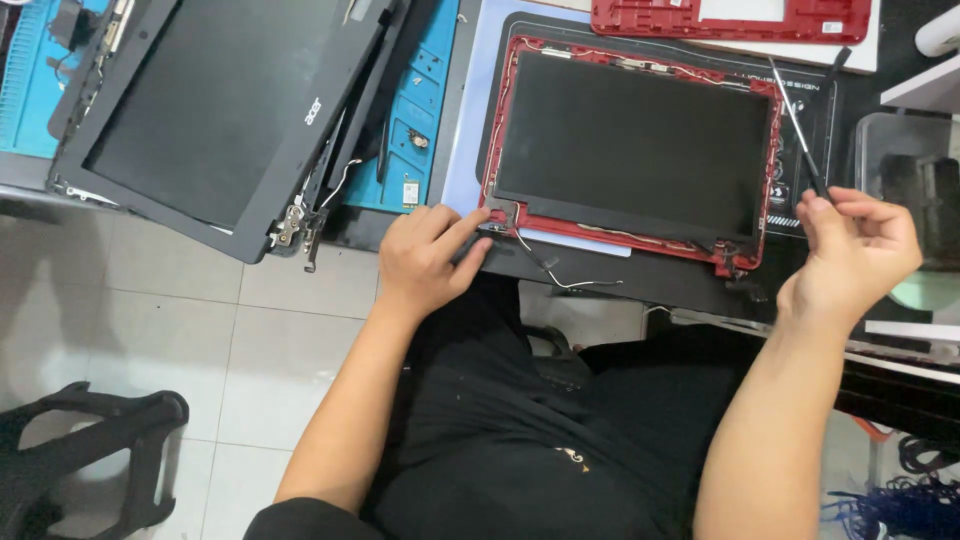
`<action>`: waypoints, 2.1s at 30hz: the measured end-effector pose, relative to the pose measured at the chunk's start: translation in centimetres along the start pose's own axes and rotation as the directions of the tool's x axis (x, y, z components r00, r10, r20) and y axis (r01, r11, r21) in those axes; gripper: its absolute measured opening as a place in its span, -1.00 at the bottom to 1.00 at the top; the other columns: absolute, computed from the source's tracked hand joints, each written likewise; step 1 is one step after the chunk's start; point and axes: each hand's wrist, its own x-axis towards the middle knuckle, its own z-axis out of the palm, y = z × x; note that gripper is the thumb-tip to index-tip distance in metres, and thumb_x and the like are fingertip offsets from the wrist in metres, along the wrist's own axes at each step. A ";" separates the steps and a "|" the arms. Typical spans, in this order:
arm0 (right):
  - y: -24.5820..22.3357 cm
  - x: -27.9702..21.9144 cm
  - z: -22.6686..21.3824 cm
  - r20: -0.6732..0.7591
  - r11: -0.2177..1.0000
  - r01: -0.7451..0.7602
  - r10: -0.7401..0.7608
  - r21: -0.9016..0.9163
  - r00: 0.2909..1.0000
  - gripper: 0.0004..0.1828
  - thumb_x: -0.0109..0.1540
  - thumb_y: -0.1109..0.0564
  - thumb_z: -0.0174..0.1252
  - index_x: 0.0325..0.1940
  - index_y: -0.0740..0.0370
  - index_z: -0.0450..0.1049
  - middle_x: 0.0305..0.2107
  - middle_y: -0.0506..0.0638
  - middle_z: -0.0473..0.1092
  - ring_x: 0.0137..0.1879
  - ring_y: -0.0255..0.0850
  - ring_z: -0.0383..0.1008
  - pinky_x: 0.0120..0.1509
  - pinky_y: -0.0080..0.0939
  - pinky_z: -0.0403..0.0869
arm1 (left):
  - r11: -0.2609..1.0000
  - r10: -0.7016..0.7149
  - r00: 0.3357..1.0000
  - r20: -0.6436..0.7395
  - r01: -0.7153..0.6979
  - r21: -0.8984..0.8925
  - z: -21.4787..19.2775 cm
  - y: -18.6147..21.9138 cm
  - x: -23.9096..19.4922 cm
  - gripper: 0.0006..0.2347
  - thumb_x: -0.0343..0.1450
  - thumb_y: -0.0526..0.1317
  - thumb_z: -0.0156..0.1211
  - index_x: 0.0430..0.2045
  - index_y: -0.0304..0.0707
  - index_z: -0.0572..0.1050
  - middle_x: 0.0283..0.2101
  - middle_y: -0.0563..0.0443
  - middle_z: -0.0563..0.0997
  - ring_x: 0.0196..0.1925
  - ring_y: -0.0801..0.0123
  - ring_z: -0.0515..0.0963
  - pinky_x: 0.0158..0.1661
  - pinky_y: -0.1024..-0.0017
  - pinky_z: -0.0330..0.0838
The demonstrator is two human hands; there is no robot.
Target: The person uses a screwdriver to remove screws from a laptop screen assembly resting on their lap. They then detach the screen from the red plastic casing and separate the components.
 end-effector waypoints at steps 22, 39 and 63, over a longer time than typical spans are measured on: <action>4.1 1.4 -2.2 0.198 0.616 0.393 -0.362 -0.682 0.911 -0.77 0.17 0.57 0.19 -0.21 0.38 0.46 -0.13 0.03 0.43 -0.05 -0.27 0.57 0.06 -0.36 0.51 | 0.993 0.120 0.992 0.047 -0.119 -0.022 -0.4 2.2 2.4 -0.85 0.32 -0.39 0.40 -0.29 -0.28 0.61 -0.26 0.07 0.58 -0.19 0.21 0.55 -0.18 0.29 0.43; 4.0 1.2 -1.9 0.336 0.500 0.473 -0.343 -0.725 0.877 -0.80 0.13 0.51 0.26 -0.23 0.39 0.51 -0.17 0.08 0.47 -0.07 -0.20 0.56 0.10 -0.23 0.53 | 0.966 0.243 0.967 0.078 -0.248 0.072 -0.7 1.2 1.7 -0.84 0.27 -0.35 0.34 -0.31 -0.24 0.64 -0.39 0.11 0.50 -0.25 0.27 0.53 -0.27 0.29 0.39; 3.6 1.3 -0.9 0.262 0.533 0.371 -0.271 -0.760 0.926 -0.68 0.13 0.44 0.25 -0.03 0.42 0.63 -0.33 0.03 0.48 -0.23 -0.28 0.47 -0.15 -0.30 0.42 | 0.959 0.276 0.958 0.071 -0.280 0.048 0.0 0.7 0.7 -0.93 0.31 -0.34 0.34 -0.40 -0.23 0.62 -0.39 0.10 0.47 -0.24 0.26 0.50 -0.26 0.29 0.35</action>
